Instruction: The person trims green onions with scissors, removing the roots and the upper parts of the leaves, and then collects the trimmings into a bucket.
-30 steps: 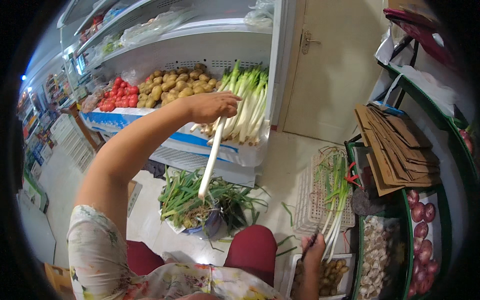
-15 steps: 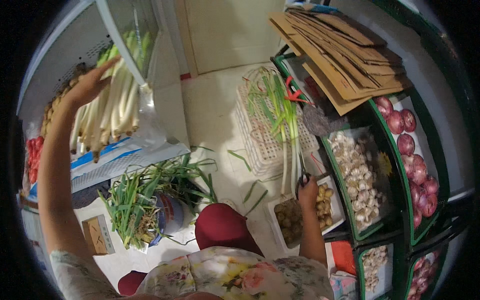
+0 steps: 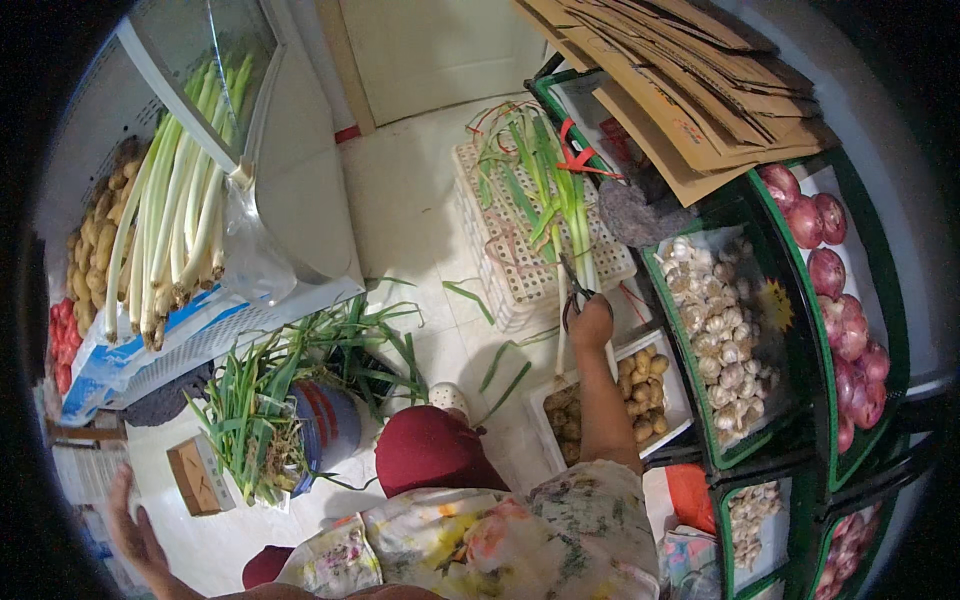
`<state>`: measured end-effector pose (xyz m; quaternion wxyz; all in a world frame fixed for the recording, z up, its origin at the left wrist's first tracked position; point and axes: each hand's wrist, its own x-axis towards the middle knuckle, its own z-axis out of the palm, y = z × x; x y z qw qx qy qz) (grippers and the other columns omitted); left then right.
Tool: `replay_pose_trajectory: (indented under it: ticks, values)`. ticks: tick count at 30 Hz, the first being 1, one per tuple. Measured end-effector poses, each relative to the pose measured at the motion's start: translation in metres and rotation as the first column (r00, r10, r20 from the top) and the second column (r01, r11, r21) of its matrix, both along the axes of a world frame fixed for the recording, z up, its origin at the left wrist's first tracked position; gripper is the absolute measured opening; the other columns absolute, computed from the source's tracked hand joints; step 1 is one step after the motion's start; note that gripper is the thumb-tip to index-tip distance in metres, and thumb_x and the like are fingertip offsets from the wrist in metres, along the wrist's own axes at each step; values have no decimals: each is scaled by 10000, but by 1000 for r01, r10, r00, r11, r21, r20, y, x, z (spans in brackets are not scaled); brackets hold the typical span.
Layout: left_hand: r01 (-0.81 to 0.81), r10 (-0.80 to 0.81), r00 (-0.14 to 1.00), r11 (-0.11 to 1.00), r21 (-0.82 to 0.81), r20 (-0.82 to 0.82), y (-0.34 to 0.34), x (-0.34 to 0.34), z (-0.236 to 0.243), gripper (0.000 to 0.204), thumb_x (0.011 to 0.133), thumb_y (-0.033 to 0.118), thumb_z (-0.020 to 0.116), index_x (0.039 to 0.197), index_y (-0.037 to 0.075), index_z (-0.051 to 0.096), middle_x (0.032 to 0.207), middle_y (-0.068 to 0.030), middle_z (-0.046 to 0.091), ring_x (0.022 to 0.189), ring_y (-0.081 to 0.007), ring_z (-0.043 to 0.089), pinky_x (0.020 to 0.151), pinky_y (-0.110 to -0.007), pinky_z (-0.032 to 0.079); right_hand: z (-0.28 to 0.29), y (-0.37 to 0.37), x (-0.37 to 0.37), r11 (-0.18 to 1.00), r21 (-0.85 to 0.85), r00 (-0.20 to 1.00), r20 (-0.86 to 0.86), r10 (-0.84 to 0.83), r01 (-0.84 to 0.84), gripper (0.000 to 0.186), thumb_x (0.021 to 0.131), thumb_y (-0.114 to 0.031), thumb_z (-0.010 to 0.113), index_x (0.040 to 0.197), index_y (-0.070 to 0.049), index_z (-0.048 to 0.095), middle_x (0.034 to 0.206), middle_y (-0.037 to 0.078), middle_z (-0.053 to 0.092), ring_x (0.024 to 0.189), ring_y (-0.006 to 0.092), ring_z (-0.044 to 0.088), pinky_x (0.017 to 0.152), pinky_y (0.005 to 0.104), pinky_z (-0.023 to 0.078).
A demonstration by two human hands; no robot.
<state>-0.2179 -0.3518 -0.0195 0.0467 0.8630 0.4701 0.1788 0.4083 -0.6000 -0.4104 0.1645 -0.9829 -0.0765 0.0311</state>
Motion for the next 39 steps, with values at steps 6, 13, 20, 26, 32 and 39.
replay_pose_trajectory:
  ticks: [6, 13, 20, 26, 32, 39]
  values:
    - [21, 117, 911, 945, -326, 396, -26, -54, -76, 310, 986, -11, 478, 1276, -30, 584, 1210, -123, 637, 1122, -200, 606, 997, -327, 451, -38, 12, -1, 993, 96, 998, 4, 64, -64, 419, 802, -293, 781, 1056, 5, 631, 969, 198, 687, 891, 356, 680, 777, 452, 554]
    - [204, 42, 805, 917, -343, 592, -67, -25, -83, 228, 935, -37, 538, 1145, -64, 622, 999, -170, 678, 944, -226, 692, 904, -335, 531, 59, -29, 1, 675, 731, 868, -395, 303, 97, 263, 815, -207, 767, 889, 2, 624, 736, 97, 668, 613, 185, 634, 558, 325, 515]
    - [726, 26, 603, 397, -562, 797, -74, 87, -150, 348, 985, 31, 556, 1329, -19, 534, 1305, -140, 608, 1150, -215, 623, 992, -322, 494, 250, -20, -165, 234, 820, 613, -552, 565, 523, 206, 920, -204, 690, 962, -30, 588, 741, 55, 608, 570, 126, 539, 519, 248, 459]
    - [967, 356, 164, -243, -78, 920, -91, 179, -193, 626, 984, 123, 571, 1538, 161, 283, 1275, -80, 557, 1090, -171, 561, 1002, -318, 456, 320, 35, -381, 108, 838, 371, -347, 861, 535, 227, 911, -236, 704, 1009, -42, 636, 873, 52, 659, 756, 153, 626, 690, 283, 512]
    - [683, 13, 410, 658, -317, 912, -100, 107, -164, 389, 1013, 228, 542, 1356, 70, 452, 1310, -91, 559, 1048, -151, 509, 949, -278, 402, 341, 16, -531, 261, 922, 61, -289, 955, 284, 264, 931, -259, 697, 916, -73, 510, 869, 65, 643, 753, 119, 605, 649, 269, 497]
    - [546, 345, -77, 800, -251, 935, -71, -62, -190, 191, 992, 159, 583, 1145, 82, 498, 1269, -214, 587, 1115, -268, 620, 919, -364, 570, 314, 17, -602, 316, 941, -380, -337, 861, -120, 371, 919, -358, 696, 973, -34, 525, 796, 46, 623, 628, 94, 580, 559, 222, 488]
